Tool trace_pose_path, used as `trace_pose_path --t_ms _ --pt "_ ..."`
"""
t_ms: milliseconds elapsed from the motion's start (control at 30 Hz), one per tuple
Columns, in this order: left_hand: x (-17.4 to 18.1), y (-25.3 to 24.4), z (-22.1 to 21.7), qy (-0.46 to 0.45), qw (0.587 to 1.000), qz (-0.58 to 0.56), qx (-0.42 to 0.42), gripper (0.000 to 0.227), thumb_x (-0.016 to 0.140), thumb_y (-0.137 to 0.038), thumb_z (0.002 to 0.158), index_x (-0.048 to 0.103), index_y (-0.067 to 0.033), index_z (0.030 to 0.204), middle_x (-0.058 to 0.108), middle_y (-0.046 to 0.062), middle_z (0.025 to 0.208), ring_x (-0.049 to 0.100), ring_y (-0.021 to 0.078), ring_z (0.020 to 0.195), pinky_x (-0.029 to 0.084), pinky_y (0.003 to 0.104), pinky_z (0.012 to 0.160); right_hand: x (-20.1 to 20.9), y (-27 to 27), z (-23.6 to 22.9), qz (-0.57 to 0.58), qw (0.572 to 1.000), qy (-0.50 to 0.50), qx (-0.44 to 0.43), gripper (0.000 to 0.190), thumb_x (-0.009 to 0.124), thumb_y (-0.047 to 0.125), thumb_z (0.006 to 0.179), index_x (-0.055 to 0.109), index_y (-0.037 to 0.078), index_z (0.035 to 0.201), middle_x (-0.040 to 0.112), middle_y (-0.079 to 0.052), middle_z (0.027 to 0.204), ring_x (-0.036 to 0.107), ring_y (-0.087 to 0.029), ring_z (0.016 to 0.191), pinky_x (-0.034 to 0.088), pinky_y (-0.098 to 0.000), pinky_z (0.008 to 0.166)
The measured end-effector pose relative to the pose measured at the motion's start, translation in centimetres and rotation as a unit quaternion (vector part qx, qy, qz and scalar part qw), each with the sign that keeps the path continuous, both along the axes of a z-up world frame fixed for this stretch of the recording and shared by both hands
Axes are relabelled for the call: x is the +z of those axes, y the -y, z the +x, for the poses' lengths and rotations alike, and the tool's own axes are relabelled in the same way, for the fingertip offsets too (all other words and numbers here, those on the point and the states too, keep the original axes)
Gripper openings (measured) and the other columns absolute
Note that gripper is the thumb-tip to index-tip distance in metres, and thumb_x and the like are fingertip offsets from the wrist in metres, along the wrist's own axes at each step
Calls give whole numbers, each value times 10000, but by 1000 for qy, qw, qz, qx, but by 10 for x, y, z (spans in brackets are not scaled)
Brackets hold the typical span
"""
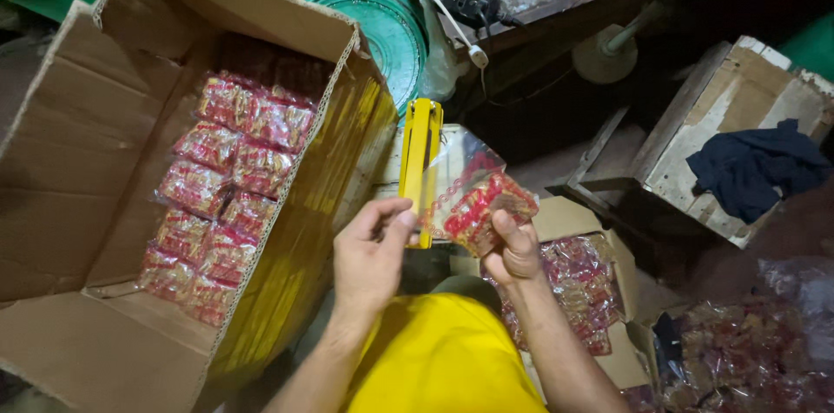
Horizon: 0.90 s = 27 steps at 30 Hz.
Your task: The person repeatedly picks up small plastic-wrapped food packages from a large cardboard box, places them on a yellow heat-sealing machine, and presses the handle to seal them. Sealed packages are then placed into a second cardboard box. The process is continuous and repetitive throughout the clip.
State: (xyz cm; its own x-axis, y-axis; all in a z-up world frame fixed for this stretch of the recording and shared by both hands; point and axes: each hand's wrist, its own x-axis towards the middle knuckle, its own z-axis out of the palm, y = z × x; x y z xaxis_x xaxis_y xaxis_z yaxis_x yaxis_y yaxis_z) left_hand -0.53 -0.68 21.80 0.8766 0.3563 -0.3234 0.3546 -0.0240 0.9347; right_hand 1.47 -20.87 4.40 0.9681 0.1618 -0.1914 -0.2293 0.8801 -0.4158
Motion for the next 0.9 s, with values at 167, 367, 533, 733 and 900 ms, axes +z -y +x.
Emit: trace_pose_path --t_ms 167,367,533,733,900 --pt "23 -11 5 5 997 62 -56 487 849 -149 854 719 -55 1314 745 224 1123 709 276 968 616 390 869 27 -1 4 -15 999 8 27 432 781 110 902 689 90 1323 773 -232 1245 741 -398 1162 580 -670 991" --pt "-4 29 -8 -155 974 -1 -165 598 924 -316 781 671 -79 1269 766 120 971 734 241 838 629 409 798 -42 45 -31 -56 991 -39 118 547 815 59 812 654 57 1334 772 -279 1193 761 -451 1087 594 -706 921" --pt "-102 44 -57 -248 957 -30 -149 237 913 -317 829 868 -211 1037 823 28 847 727 127 737 579 276 676 -69 71 -78 -148 964 -149 161 533 811 10 798 647 -10 1305 789 -299 1105 786 -455 994 638 -687 842" --pt "-161 0 -34 -291 954 -71 1 178 834 -237 879 881 -130 1012 798 93 892 662 188 802 523 315 749 -45 -4 -61 -209 928 -274 141 400 853 19 876 640 -23 1211 709 -126 899 783 -300 786 679 -506 723" --pt "-247 -47 37 -254 963 75 -40 253 753 -480 948 822 -237 938 772 6 905 708 188 883 562 341 805 -44 -48 8 -277 929 -222 104 440 945 93 822 675 24 1162 751 -111 922 768 -228 771 676 -426 646"
